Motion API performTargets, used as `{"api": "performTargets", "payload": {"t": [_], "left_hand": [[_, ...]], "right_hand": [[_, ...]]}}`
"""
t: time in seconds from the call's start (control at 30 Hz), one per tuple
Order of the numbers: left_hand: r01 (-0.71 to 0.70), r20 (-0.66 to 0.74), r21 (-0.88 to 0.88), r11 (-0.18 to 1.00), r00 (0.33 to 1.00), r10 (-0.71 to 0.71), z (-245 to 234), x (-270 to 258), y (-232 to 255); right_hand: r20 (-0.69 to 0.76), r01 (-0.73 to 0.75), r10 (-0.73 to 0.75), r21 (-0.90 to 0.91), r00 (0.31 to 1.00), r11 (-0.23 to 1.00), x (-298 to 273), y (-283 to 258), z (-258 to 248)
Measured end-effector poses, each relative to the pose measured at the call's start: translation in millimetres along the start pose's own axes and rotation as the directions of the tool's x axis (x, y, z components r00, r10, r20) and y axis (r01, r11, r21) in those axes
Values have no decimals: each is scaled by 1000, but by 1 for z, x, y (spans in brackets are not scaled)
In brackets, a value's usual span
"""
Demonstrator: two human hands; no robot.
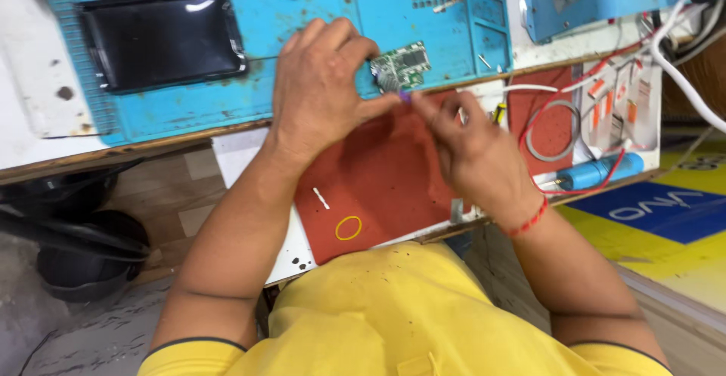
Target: The person uses a hot air gun to heat a small circuit board, then cleans the board with a toothbrush. The person repeats the heating and cleaning process on the same board.
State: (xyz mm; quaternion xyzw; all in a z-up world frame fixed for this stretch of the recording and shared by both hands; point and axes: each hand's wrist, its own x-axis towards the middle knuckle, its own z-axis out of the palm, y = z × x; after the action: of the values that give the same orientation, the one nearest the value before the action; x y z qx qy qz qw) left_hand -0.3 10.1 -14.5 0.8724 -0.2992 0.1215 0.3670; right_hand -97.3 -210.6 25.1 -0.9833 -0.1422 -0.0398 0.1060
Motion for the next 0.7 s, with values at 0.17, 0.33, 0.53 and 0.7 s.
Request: {"api": "performTargets", "payload": {"t": [0.17, 0.33, 0.53, 0.7], "left_hand": [[11, 25, -15, 1000, 1000, -11, 0, -5, -3], [-12, 36, -37, 999, 999, 13, 0, -5, -5], [41, 58, -25, 999, 998, -40, -2, -3, -1], [24, 33, -39, 999, 999, -22, 0, -10, -2]], "right_hand": [[-78, -128, 128, 8, 989, 992, 9, 2, -1], [27, -10, 7, 140, 1000, 990, -2, -13, 4], [-20, -73, 76, 108, 997, 991, -9, -14, 5], [-17, -107, 108, 39, 994, 993, -8, -2, 5]]}}
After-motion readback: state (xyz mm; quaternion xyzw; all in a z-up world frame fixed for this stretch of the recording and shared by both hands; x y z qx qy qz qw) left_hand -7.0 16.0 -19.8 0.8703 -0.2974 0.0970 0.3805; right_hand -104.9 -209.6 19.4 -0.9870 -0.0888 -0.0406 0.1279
